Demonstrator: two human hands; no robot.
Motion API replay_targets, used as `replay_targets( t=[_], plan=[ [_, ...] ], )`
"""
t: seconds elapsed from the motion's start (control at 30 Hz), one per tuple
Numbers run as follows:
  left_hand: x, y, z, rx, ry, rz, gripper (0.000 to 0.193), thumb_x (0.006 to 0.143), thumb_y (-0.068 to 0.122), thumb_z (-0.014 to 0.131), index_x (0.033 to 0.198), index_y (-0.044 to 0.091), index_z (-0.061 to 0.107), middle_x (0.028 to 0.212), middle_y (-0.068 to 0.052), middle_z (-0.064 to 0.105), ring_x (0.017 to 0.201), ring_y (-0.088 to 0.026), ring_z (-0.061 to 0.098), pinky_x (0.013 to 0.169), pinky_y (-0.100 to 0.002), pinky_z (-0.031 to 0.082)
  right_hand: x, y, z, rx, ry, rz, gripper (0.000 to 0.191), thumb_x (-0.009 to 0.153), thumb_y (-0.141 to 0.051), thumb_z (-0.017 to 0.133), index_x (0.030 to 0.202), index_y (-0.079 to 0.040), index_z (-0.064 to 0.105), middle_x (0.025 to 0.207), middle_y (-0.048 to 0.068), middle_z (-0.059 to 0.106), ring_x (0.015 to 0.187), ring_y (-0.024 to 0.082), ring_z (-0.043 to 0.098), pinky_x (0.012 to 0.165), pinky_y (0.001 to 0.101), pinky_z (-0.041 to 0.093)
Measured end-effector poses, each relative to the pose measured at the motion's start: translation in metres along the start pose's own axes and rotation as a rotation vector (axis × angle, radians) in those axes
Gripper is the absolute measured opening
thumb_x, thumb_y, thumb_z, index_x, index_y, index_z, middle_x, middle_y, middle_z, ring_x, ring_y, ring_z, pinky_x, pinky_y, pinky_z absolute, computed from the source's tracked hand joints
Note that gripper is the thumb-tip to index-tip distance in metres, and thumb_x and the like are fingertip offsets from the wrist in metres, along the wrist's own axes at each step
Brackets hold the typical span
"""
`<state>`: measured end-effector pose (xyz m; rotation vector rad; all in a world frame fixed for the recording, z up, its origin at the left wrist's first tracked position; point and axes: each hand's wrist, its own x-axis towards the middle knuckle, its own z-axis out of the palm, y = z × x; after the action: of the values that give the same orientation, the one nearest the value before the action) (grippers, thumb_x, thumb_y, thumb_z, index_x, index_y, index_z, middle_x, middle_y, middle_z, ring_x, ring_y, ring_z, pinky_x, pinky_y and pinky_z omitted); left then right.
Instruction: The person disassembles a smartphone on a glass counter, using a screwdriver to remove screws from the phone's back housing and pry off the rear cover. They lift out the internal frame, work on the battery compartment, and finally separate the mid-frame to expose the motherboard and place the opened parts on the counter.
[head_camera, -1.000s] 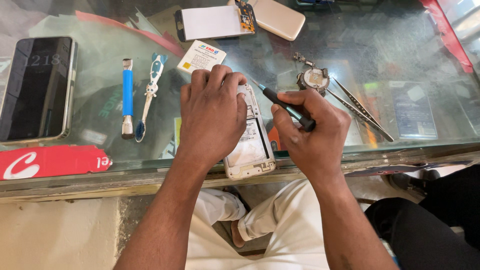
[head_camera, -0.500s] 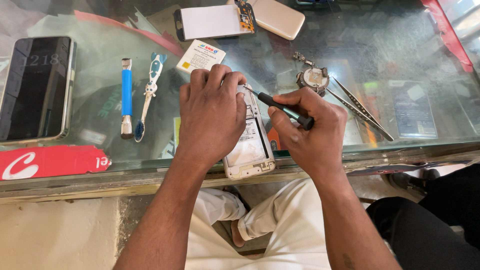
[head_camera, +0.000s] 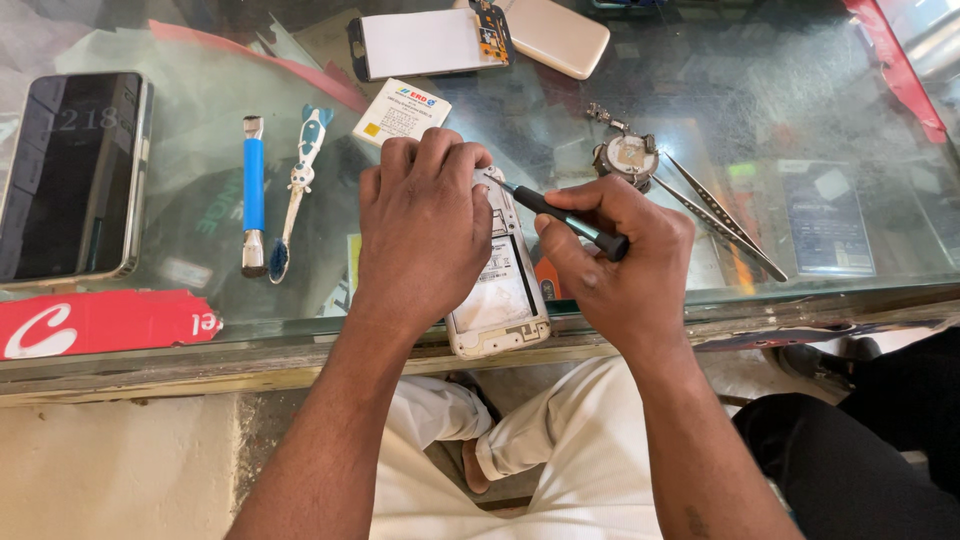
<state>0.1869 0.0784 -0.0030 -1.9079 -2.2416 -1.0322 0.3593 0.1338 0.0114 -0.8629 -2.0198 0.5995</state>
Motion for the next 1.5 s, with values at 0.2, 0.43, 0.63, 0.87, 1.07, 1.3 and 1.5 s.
replay_targets(
  t=[0.2,0.43,0.63,0.87,1.07,1.3,1.5],
  plan=[
    [0.001,-0.001,0.000,0.014,-0.015,0.004,0.025,0.094,0.015,0.062,0.118,0.009,0.067,0.117,-0.005,0.057,0.113,-0.026,0.049,0.096,-0.048,0.036,-0.001,0.000,0.002,-0.038,0.036,-0.026,0.013,0.091,-0.006,0.078,0.101,0.000,0.073,0.079,0.004,0.073,0.065,0.005,0.063,0.058,0.0216,0.047],
    [0.000,0.000,0.000,0.004,-0.011,0.001,0.025,0.093,0.015,0.062,0.117,0.009,0.067,0.118,-0.005,0.057,0.113,-0.026,0.049,0.096,-0.048,0.037,-0.001,-0.001,0.002,-0.072,0.020,-0.015,0.013,0.087,-0.005,0.079,0.098,0.000,0.074,0.072,0.003,0.070,0.060,0.005,0.060,0.056,0.0219,0.045],
    [-0.001,0.000,-0.001,0.008,-0.004,0.006,0.026,0.093,0.015,0.062,0.118,0.009,0.067,0.118,-0.005,0.057,0.113,-0.026,0.049,0.096,-0.048,0.037,0.000,-0.001,0.000,-0.005,-0.005,-0.009,0.013,0.090,-0.007,0.079,0.100,-0.001,0.074,0.073,0.002,0.070,0.062,0.002,0.062,0.056,0.0200,0.045],
    [-0.001,0.000,-0.001,0.000,0.020,0.009,0.025,0.093,0.016,0.063,0.117,0.009,0.067,0.119,-0.004,0.058,0.113,-0.027,0.049,0.095,-0.048,0.037,0.000,-0.004,0.003,0.007,-0.007,0.009,0.011,0.091,-0.004,0.077,0.099,0.001,0.072,0.074,0.004,0.071,0.061,0.005,0.065,0.054,0.0207,0.047],
    [-0.001,0.000,0.000,0.008,0.002,0.005,0.025,0.093,0.016,0.063,0.116,0.009,0.067,0.118,-0.005,0.058,0.113,-0.027,0.049,0.095,-0.048,0.037,-0.001,-0.006,0.003,0.014,0.003,-0.056,0.009,0.092,0.000,0.076,0.098,0.002,0.070,0.075,0.007,0.072,0.062,0.008,0.072,0.053,0.0216,0.050],
    [-0.001,-0.001,0.002,0.011,0.013,0.011,0.025,0.093,0.015,0.062,0.117,0.008,0.067,0.119,-0.004,0.058,0.114,-0.026,0.049,0.095,-0.047,0.037,0.001,-0.009,0.001,0.095,-0.054,0.005,0.008,0.092,0.000,0.074,0.099,0.003,0.071,0.073,0.007,0.073,0.060,0.008,0.072,0.050,0.0213,0.051],
    [-0.001,-0.001,0.000,0.015,0.015,0.015,0.024,0.093,0.015,0.063,0.116,0.009,0.067,0.118,-0.004,0.058,0.113,-0.027,0.049,0.095,-0.048,0.037,0.000,-0.012,0.004,0.063,-0.022,0.016,0.008,0.092,0.000,0.074,0.099,0.003,0.069,0.077,0.007,0.073,0.060,0.008,0.073,0.049,0.0213,0.052]
  ],
)
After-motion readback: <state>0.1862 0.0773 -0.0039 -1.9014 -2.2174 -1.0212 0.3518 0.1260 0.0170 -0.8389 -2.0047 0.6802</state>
